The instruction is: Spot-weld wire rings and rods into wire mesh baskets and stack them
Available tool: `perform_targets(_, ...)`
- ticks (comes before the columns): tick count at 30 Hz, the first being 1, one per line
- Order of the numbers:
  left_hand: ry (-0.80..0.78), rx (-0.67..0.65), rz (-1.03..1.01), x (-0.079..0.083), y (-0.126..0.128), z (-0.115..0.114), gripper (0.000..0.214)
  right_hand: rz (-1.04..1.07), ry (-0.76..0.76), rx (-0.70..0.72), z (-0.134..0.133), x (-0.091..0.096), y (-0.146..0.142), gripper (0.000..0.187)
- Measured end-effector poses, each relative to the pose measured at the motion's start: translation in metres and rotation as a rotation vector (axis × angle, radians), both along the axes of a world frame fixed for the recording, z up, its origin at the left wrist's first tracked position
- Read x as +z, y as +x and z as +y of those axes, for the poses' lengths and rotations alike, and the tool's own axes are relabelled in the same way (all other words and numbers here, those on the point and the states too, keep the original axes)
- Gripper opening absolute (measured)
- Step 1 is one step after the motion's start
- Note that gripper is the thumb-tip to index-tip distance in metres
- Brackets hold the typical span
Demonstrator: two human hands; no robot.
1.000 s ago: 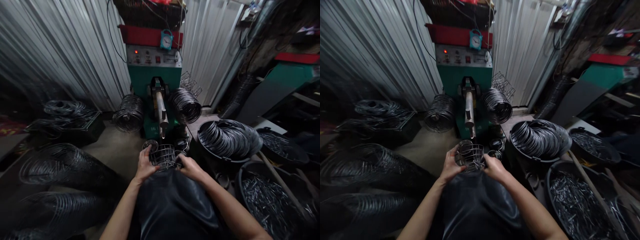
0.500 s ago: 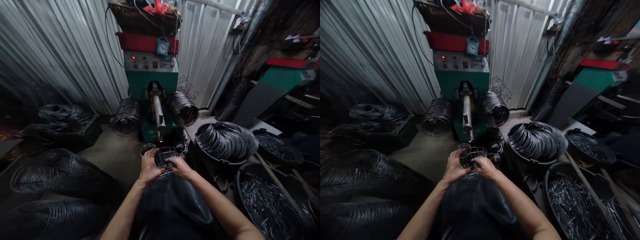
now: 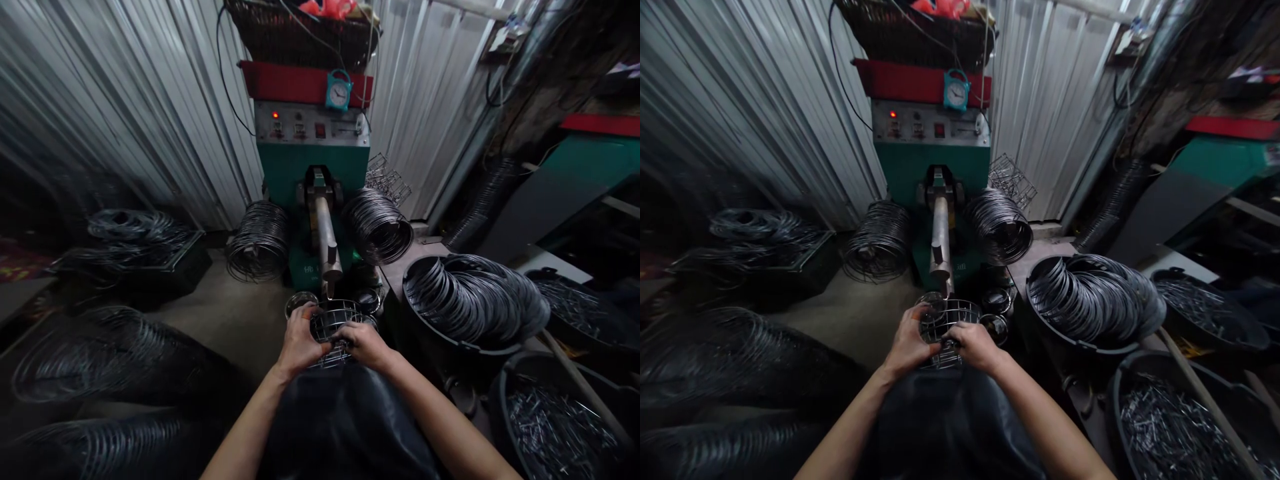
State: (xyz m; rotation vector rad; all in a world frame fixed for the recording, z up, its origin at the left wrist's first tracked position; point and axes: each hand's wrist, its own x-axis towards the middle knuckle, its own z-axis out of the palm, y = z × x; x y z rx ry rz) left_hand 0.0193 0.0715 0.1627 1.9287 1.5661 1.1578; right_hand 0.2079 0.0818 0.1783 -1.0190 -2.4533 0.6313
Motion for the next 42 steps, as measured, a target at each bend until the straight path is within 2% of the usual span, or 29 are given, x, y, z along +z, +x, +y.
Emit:
perform_targets(7, 0.027, -0.081, 0.048, -0.001, -0.010, 0.008, 0.058, -0.041, 0.035, 0.036, 0.004, -0.008, -0.005, 0.032)
perform_targets(15, 0.016, -0.042, 0.021, -0.007, -0.009, 0.012, 0.055, -0.025, 0.042, -0.016, 0.007, -0.008, -0.007, 0.031)
perform_targets(21, -0.026, -0.027, 0.044, 0.005, -0.009, 0.033, 0.051, 0.006, 0.062, -0.049, 0.030, -0.003, -0.011, 0.028)
perform_targets(25, -0.057, -0.011, 0.072, 0.010, -0.006, 0.034, 0.050, 0.050, 0.059, -0.044, 0.029, -0.004, -0.010, 0.026)
perform_targets(29, -0.072, 0.030, 0.094, 0.012, -0.003, 0.034, 0.049, -0.029, 0.083, -0.084, 0.028, -0.004, -0.010, 0.030)
perform_targets(34, -0.142, 0.089, 0.105, 0.017, -0.002, 0.047, 0.048, -0.086, 0.066, -0.184, 0.041, 0.003, -0.019, 0.025)
perform_targets(36, -0.133, 0.101, 0.106, 0.017, -0.002, 0.052, 0.047, 0.025, 0.043, -0.229, 0.040, 0.003, -0.020, 0.023)
perform_targets(39, -0.114, 0.105, 0.113, 0.013, -0.002, 0.054, 0.047, 0.367, -0.028, -0.388, 0.021, -0.008, -0.014, 0.024)
perform_targets(40, -0.106, 0.111, 0.117, 0.012, -0.002, 0.054, 0.048, 0.488, -0.102, -0.476, 0.011, -0.015, -0.010, 0.026)
perform_targets(42, -0.092, 0.128, 0.120, 0.009, -0.002, 0.055, 0.052, 0.693, -0.357, -0.655, -0.009, -0.031, 0.000, 0.026)
